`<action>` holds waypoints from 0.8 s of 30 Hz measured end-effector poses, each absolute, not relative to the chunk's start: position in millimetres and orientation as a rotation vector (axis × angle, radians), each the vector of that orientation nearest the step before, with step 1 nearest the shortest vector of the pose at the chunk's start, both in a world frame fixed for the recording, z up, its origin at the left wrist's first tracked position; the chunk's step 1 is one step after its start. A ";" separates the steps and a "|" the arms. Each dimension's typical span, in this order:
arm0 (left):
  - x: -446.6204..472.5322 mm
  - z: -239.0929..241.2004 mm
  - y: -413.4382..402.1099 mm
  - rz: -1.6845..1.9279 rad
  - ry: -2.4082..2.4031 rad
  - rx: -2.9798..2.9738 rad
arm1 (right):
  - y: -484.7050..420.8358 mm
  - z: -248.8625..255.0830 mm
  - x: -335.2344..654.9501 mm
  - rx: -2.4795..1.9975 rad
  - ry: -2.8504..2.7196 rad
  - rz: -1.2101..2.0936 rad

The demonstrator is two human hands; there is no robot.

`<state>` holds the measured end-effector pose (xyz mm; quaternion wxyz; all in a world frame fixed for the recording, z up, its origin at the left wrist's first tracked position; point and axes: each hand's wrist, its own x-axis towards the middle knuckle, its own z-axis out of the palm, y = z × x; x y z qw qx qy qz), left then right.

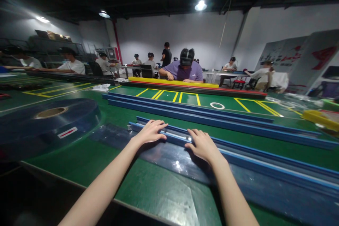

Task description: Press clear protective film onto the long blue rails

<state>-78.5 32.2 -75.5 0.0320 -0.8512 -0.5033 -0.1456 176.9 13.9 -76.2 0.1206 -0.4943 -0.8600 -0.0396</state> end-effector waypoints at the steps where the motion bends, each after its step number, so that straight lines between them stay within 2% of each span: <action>1: -81.6 -74.4 32.8 -0.447 -1.572 -2.620 | 13.7 -75.6 176.0 -1.424 -2.516 -0.116; 14: -144.7 -67.3 41.2 -0.558 -2.099 -2.536 | 15.7 -74.5 189.2 -1.582 -2.483 -0.102; 20: -137.8 -66.8 37.7 -0.583 -2.023 -2.524 | 14.4 -73.7 177.7 -1.658 -2.490 -0.160; 24: -116.9 -72.2 35.4 -0.569 -1.811 -2.496 | 15.8 -78.5 173.1 -1.646 -2.466 -0.241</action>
